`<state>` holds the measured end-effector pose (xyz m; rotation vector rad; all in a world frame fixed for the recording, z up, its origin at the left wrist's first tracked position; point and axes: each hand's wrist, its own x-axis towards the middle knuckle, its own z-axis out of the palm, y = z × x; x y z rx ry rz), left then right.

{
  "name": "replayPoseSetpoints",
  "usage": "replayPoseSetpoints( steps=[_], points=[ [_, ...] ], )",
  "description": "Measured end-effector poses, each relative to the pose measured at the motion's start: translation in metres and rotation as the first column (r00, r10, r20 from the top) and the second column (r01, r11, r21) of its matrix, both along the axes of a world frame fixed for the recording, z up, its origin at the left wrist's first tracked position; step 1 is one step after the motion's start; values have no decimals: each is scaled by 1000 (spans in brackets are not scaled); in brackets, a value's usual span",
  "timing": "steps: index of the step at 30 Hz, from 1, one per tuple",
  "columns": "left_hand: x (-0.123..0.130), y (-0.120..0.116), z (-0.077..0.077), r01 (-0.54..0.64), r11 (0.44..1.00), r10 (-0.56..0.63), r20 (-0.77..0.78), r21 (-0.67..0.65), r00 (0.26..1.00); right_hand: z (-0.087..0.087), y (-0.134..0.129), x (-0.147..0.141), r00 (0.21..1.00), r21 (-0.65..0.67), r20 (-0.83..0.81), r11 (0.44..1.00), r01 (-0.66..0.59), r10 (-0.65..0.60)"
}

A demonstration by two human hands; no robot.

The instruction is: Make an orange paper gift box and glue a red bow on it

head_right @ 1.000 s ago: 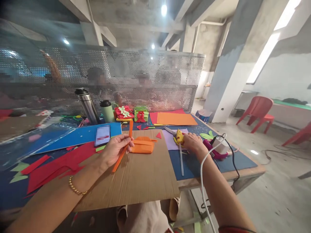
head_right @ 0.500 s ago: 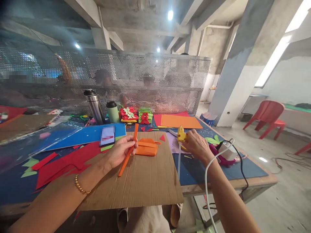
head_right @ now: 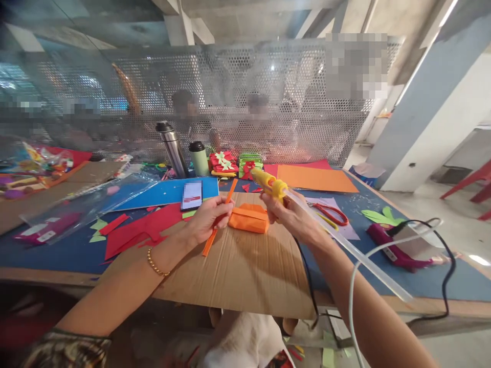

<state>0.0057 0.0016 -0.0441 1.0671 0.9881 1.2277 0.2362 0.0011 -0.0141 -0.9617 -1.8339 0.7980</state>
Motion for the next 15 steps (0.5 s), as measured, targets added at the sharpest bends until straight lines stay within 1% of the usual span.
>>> replayPoseSetpoints(
  steps=[2, 4, 8, 11, 15],
  points=[
    [0, 0, 0, 1, 1000, -1, -11, -9, 1000, -7, -3, -6, 999, -63, -31, 997, -41, 39],
    [1, -1, 1, 0, 1000, -1, -22, -12, 1000, -13, -6, -8, 997, -95, -34, 993, -70, 67],
    [2, -3, 1, 5, 1000, -4, -55, 2, 998, -17, -10, -10, 994, -85, -17, 990, -110, 109],
    [2, -5, 1, 8, 1000, -7, -70, 21, 997, -18, -10, -12, 994, -76, -16, 991, -106, 105],
    [3, -7, 1, 15, 999, -11, -85, 41, 996, -19, -8, -12, 998, -85, -9, 994, -65, 65]
  ],
)
